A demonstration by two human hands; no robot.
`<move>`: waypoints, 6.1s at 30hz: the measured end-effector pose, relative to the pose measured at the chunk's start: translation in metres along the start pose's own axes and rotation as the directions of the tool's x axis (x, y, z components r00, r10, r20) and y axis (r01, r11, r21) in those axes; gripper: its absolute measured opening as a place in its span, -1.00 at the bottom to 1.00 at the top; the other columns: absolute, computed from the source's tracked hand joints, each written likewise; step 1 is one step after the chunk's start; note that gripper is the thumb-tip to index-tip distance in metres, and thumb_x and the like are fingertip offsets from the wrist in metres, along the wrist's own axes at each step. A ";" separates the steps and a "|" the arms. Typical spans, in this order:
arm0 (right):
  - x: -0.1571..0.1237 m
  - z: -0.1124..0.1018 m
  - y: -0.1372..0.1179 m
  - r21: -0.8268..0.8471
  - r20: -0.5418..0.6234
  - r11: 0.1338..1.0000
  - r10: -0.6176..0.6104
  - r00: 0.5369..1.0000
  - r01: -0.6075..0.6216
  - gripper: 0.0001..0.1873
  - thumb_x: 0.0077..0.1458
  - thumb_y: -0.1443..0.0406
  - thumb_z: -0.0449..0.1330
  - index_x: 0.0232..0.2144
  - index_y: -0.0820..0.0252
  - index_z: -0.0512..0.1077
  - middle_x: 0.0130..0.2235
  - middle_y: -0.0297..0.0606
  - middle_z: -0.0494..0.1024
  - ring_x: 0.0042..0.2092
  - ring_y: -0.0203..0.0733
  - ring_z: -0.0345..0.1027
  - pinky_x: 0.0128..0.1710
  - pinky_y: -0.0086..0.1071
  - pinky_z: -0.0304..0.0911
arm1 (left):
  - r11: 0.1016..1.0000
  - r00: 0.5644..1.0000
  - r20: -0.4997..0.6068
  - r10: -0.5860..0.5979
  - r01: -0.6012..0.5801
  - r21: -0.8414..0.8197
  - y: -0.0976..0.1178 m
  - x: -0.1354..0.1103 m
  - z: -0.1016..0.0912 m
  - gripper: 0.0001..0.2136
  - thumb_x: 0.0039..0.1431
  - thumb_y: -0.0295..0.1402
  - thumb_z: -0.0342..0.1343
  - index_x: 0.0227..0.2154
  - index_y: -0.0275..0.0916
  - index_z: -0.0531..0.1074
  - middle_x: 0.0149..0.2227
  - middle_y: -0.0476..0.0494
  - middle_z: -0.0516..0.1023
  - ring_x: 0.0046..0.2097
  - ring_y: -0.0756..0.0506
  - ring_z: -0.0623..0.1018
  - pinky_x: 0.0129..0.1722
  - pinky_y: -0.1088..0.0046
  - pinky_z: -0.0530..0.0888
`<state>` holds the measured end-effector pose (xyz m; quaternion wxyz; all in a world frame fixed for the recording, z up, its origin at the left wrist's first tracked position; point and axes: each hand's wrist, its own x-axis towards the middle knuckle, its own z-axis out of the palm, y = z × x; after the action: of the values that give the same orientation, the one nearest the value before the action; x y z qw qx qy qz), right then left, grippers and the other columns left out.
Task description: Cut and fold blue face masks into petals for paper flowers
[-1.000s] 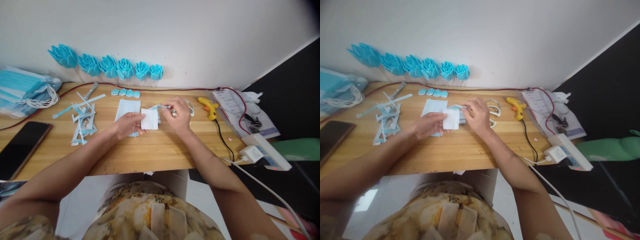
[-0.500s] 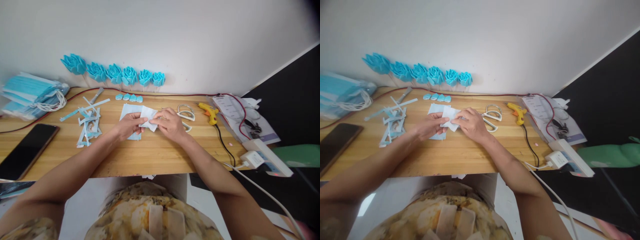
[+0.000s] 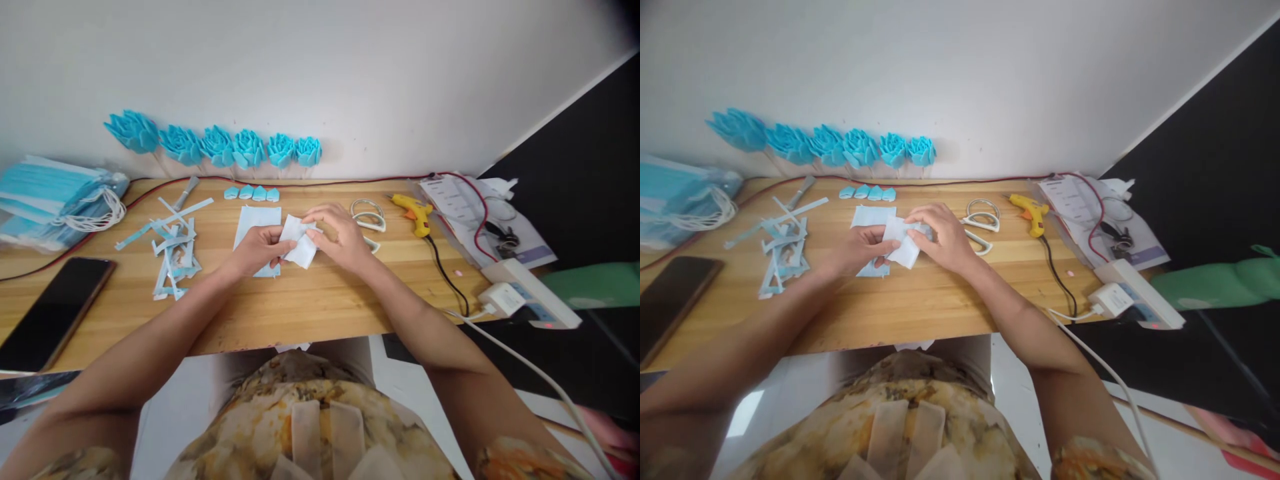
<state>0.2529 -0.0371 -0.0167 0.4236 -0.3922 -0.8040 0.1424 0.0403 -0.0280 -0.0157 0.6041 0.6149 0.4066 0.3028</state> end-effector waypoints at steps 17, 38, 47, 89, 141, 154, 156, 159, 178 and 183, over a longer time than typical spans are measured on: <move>-0.001 -0.007 0.001 0.140 0.055 0.988 -0.067 0.996 0.059 -0.92 0.20 0.28 0.24 -0.34 0.09 0.54 0.06 -0.20 0.58 0.12 -0.09 0.45 0.15 -0.07 0.30 | 0.986 0.999 0.029 -0.017 0.012 0.166 0.001 -0.002 0.002 -0.68 0.14 -0.10 0.19 -0.50 -0.28 0.46 -0.65 0.03 0.39 -0.63 0.08 0.33 -0.63 0.59 0.24; -0.003 0.004 0.004 0.239 -0.044 0.947 0.232 0.972 -0.215 -0.82 0.10 0.26 0.31 -0.19 0.10 0.58 -0.28 -0.33 0.66 -0.25 -0.24 0.53 -0.16 -0.33 0.43 | 0.995 0.998 0.046 0.041 -0.045 0.088 0.003 -0.002 -0.001 -0.40 0.27 0.18 -0.13 -0.40 -0.32 0.48 -0.62 -0.07 0.43 -0.61 0.04 0.35 -0.58 0.52 0.30; -0.004 0.008 0.003 0.216 -0.021 0.950 0.236 0.972 -0.226 -0.79 0.12 0.25 0.28 -0.16 0.06 0.58 -0.25 -0.33 0.66 -0.23 -0.22 0.52 -0.14 -0.29 0.44 | 0.972 0.998 0.009 0.067 -0.068 0.223 0.001 -0.001 0.004 -0.60 0.18 -0.08 0.08 -0.63 -0.27 0.35 -0.65 0.05 0.25 -0.60 0.08 0.21 -0.59 0.53 0.14; -0.007 0.007 0.011 0.314 0.008 0.888 0.350 0.937 -0.335 -0.42 0.27 -0.15 0.00 -0.19 0.16 0.56 -0.31 -0.24 0.62 -0.27 -0.22 0.48 -0.25 -0.35 0.36 | 0.984 0.987 -0.136 0.087 -0.064 0.166 -0.001 0.001 0.006 -0.79 0.03 -0.21 0.22 -0.54 -0.26 0.45 -0.62 0.06 0.32 -0.54 0.07 0.23 -0.56 0.54 0.14; -0.005 0.006 -0.002 0.088 0.106 0.966 0.235 0.966 -0.245 -0.85 0.18 0.24 0.22 -0.42 0.14 0.49 -0.41 -0.37 0.58 -0.37 -0.28 0.39 -0.27 -0.34 0.27 | 0.942 0.983 -0.101 0.156 -0.118 0.313 -0.001 -0.002 0.009 -0.73 0.11 -0.16 0.13 -0.49 -0.29 0.45 -0.53 0.02 0.36 -0.45 0.02 0.28 -0.45 0.50 0.21; -0.002 -0.002 0.008 -0.083 -0.003 0.992 0.100 0.995 -0.100 -0.80 0.23 0.23 0.17 -0.41 0.13 0.50 -0.40 -0.31 0.59 -0.32 -0.19 0.41 -0.21 -0.28 0.24 | 0.951 0.998 -0.019 0.062 -0.053 0.306 -0.003 0.000 0.009 -0.76 0.07 -0.22 0.15 -0.53 -0.33 0.48 -0.60 0.05 0.26 -0.51 0.06 0.19 -0.51 0.51 0.12; -0.001 -0.003 0.011 -0.085 -0.008 0.990 0.114 0.993 -0.115 -0.79 0.23 0.22 0.16 -0.41 0.13 0.50 -0.40 -0.31 0.59 -0.32 -0.18 0.41 -0.22 -0.28 0.24 | 0.946 0.995 -0.003 0.101 -0.095 0.311 -0.004 -0.001 0.008 -0.76 0.07 -0.22 0.15 -0.50 -0.34 0.51 -0.58 0.04 0.28 -0.49 0.05 0.22 -0.50 0.51 0.15; 0.000 -0.004 0.013 -0.081 -0.003 0.989 0.123 0.992 -0.123 -0.78 0.24 0.21 0.15 -0.41 0.13 0.49 -0.39 -0.31 0.58 -0.33 -0.19 0.40 -0.22 -0.28 0.24 | 0.936 0.987 0.013 0.158 -0.154 0.316 -0.005 -0.002 0.008 -0.74 0.09 -0.20 0.15 -0.46 -0.34 0.53 -0.56 0.02 0.33 -0.48 0.04 0.26 -0.48 0.51 0.19; 0.007 -0.036 0.053 0.270 -0.281 0.931 0.320 0.905 -0.246 -0.74 0.17 0.09 0.23 -0.42 0.12 0.41 -0.50 -0.43 0.37 -0.49 -0.35 0.20 -0.46 -0.41 0.18 | 0.822 0.881 -0.150 0.448 -0.341 0.455 -0.015 0.005 -0.003 -0.77 0.28 -0.27 0.10 -0.12 -0.21 0.59 -0.10 -0.18 0.67 -0.06 -0.13 0.60 -0.04 0.32 0.49; 0.007 -0.040 0.047 0.282 -0.162 0.924 0.311 0.936 -0.258 -0.69 0.14 0.01 0.25 -0.37 0.12 0.42 -0.41 -0.37 0.46 -0.38 -0.29 0.35 -0.34 -0.37 0.33 | 0.501 0.793 0.160 0.588 -0.512 0.697 -0.038 0.013 0.000 -0.76 0.31 -0.36 0.04 -0.16 -0.25 0.61 -0.02 -0.25 0.65 0.03 -0.22 0.60 0.10 0.10 0.46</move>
<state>0.3065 -0.0051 -0.0152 0.5254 -0.4598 -0.6652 0.2646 0.0414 -0.0192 -0.0546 0.1697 0.8788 0.3026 0.3276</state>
